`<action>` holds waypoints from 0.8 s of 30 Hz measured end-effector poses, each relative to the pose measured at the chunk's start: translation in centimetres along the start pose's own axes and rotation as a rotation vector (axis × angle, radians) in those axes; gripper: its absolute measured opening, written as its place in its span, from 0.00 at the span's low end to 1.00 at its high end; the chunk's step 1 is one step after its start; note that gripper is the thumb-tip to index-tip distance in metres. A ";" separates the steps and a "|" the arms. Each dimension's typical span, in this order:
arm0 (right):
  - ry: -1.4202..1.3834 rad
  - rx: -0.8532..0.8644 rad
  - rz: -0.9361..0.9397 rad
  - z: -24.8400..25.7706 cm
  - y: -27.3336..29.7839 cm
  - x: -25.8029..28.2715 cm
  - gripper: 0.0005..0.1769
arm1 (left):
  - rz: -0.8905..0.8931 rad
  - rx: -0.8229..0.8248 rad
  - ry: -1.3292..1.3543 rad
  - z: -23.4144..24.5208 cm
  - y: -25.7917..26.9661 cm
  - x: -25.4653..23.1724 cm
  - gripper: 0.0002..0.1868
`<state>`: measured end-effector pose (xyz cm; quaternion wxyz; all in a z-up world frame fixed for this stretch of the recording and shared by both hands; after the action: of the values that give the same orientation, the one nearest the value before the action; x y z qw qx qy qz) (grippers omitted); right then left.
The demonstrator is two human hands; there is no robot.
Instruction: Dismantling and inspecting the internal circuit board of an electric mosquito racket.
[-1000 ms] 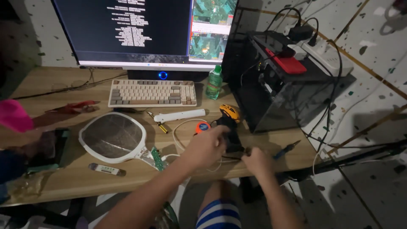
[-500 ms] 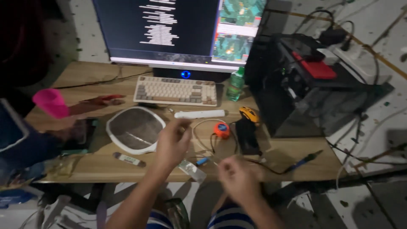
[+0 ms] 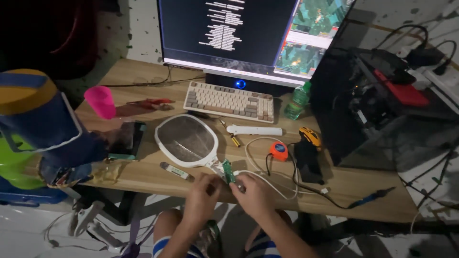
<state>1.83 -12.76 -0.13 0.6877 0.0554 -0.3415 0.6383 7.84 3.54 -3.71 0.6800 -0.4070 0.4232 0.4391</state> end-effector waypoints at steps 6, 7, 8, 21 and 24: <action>-0.269 -0.019 -0.207 -3.3 -0.8 -6.6 0.12 | -0.179 -0.088 -0.086 0.2 0.6 -2.2 0.17; -0.266 -0.010 -0.203 -3.1 -1.0 -6.8 0.12 | -0.172 -0.095 -0.083 0.1 0.6 -2.5 0.17; -0.323 -0.024 -0.194 -2.8 -1.2 -6.9 0.11 | -0.120 -0.094 -0.098 0.0 0.5 -2.5 0.18; -0.457 0.062 -0.335 -3.4 -2.0 -8.1 0.10 | 0.112 -0.076 -0.172 -2.0 -0.5 -1.6 0.14; -0.501 0.084 -0.314 -3.7 -2.0 -8.0 0.09 | 0.107 -0.078 -0.169 -2.1 -0.6 -1.1 0.13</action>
<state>5.56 -17.89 -6.56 0.6694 0.2917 -0.4614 0.5039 7.62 1.13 -3.21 0.6727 -0.3713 0.3680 0.5235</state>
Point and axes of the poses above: each hand's wrist, its own y-axis away from the middle knuckle, its own z-axis out of the back of the hand, x = y × z, the point moved 7 cm from there along -y, towards the middle knuckle, and after that the axes turned 7 degrees about z, right-handed, at the moved point
